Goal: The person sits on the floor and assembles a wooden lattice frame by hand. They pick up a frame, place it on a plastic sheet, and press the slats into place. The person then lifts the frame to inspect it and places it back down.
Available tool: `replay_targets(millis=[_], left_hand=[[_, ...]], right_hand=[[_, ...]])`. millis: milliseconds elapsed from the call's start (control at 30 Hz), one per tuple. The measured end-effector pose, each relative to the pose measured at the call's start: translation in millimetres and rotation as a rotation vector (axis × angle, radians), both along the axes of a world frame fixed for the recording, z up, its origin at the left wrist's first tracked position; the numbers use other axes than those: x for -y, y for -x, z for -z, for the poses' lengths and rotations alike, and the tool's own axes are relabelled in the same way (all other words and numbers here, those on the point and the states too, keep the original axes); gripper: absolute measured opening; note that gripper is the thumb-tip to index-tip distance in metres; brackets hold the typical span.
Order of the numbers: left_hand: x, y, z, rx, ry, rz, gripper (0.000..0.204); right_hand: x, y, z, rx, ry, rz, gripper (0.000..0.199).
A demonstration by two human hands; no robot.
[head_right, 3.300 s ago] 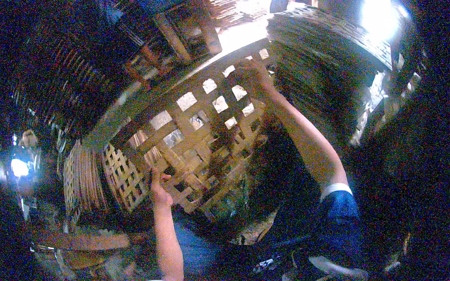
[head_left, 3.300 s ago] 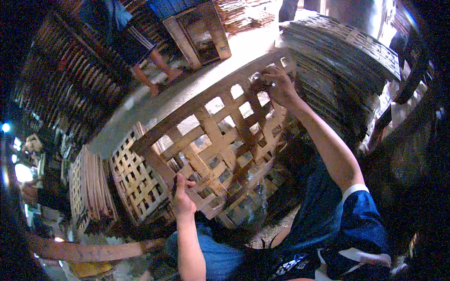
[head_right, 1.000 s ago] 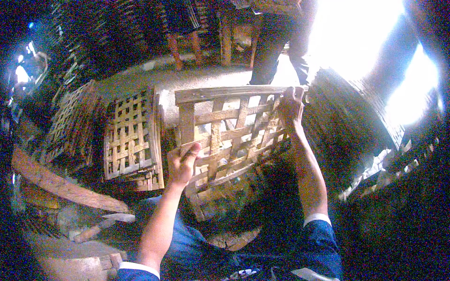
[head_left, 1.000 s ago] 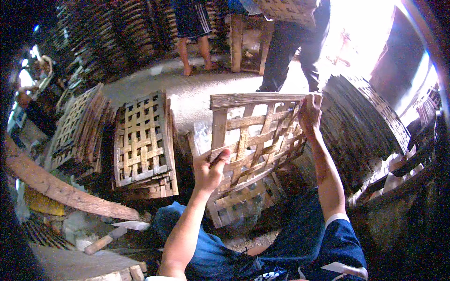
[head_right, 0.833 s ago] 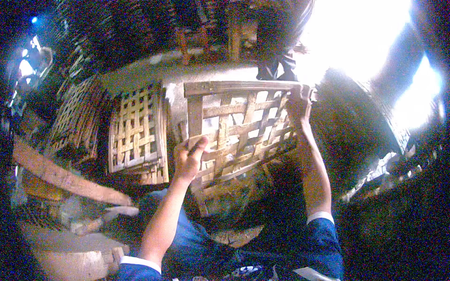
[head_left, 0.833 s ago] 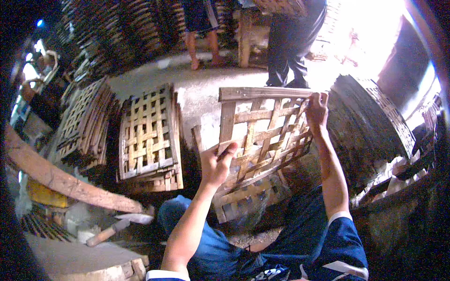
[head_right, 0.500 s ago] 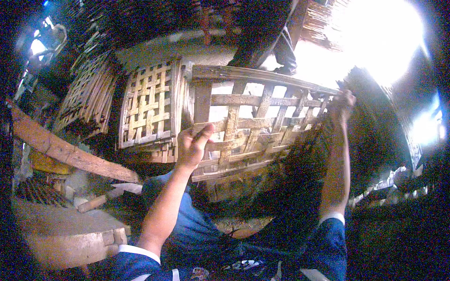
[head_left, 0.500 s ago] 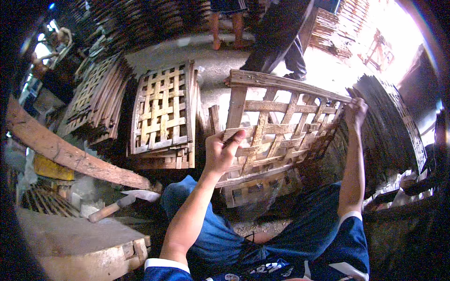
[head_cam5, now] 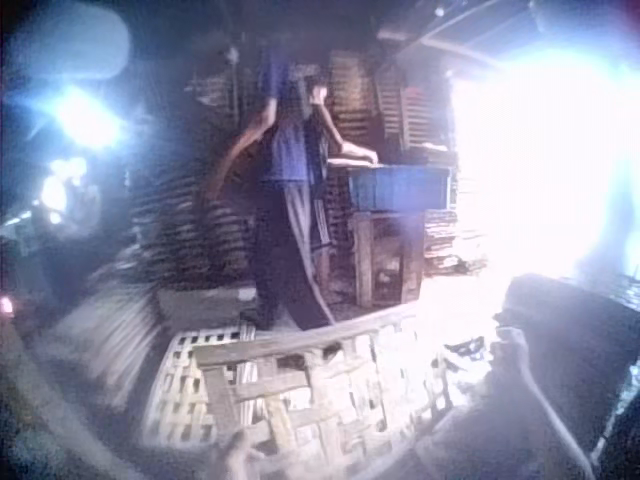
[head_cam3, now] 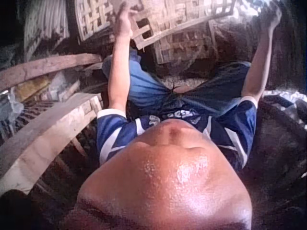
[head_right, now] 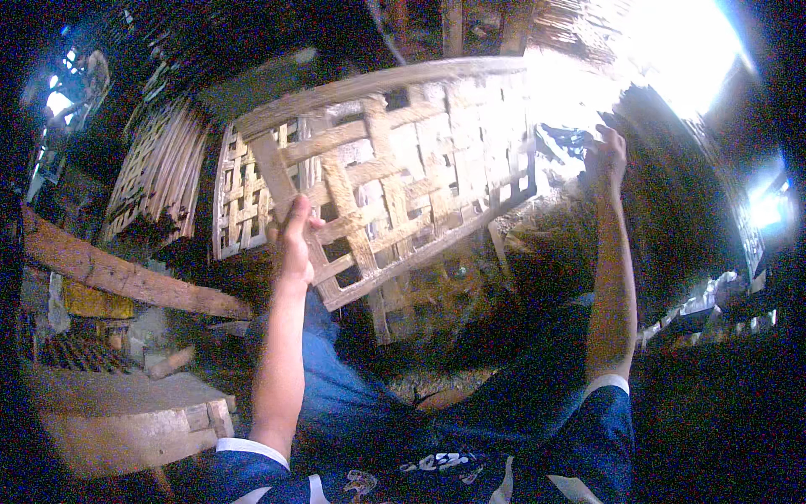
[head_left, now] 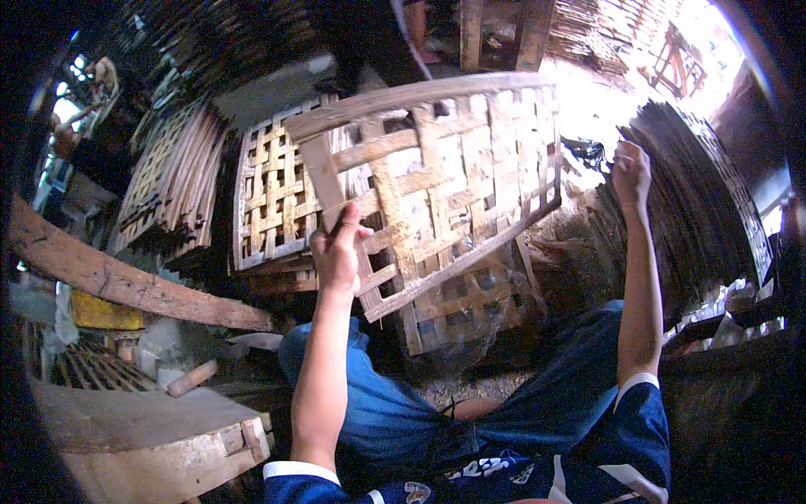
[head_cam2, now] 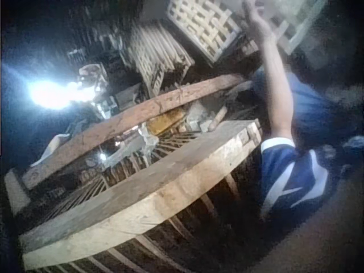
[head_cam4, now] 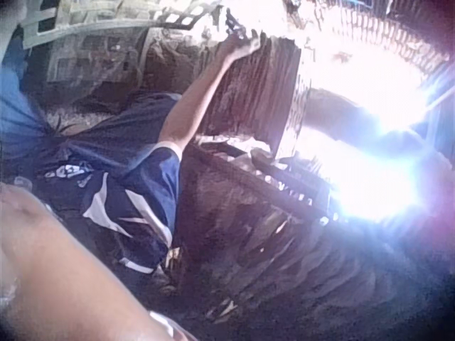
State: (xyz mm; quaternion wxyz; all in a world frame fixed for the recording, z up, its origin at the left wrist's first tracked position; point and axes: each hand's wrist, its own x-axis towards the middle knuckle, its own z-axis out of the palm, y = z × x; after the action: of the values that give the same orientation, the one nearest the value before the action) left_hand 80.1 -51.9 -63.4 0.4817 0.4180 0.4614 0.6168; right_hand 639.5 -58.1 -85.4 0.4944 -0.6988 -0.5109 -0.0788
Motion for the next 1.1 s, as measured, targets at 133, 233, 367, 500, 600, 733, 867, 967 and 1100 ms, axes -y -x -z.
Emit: replay_targets(millis=[133, 233, 367, 500, 600, 733, 867, 967, 1100], left_hand=[[-14.0, 14.6, 3.8, 0.099, 0.097, -0.065, 0.031], [-19.4, 12.6, 7.0, 0.215, 0.121, -0.095, 0.036], [-17.4, -4.8, -8.6, 0.327, 0.151, -0.06, 0.042], [-21.0, -1.6, -3.2, 0.456, 0.272, -0.012, 0.046], [-25.4, -5.3, -0.7, 0.571, 0.251, 0.036, 0.044], [-43.9, -45.2, 24.2, 0.648, 0.262, 0.227, 0.044], [-42.2, -61.7, 67.0, 0.807, 0.396, 0.214, 0.042], [-37.3, -75.5, 89.3, 0.823, 0.421, 0.396, 0.042], [-32.6, -100.0, 87.3, 0.658, 0.576, 0.383, 0.05]], right_hand=[[-1.9, 117.9, -36.1, 0.176, 0.004, -0.079, 0.039], [1.3, 144.4, -56.9, 0.392, -0.059, -0.003, 0.048], [0.2, 105.3, -51.2, 0.116, -0.047, 0.143, 0.067], [5.1, 109.6, -44.6, -0.859, 0.247, -0.42, 0.062], [2.2, 150.5, -47.6, -1.035, 0.286, -0.845, 0.059], [25.5, 202.7, -83.8, -0.999, 0.006, -0.975, 0.058], [27.8, 260.5, -73.1, -0.796, -0.092, -0.928, 0.053], [32.0, 269.9, -85.3, -0.773, -0.124, -0.849, 0.041], [34.6, 255.7, -84.6, -0.635, -0.148, -0.759, 0.038]])
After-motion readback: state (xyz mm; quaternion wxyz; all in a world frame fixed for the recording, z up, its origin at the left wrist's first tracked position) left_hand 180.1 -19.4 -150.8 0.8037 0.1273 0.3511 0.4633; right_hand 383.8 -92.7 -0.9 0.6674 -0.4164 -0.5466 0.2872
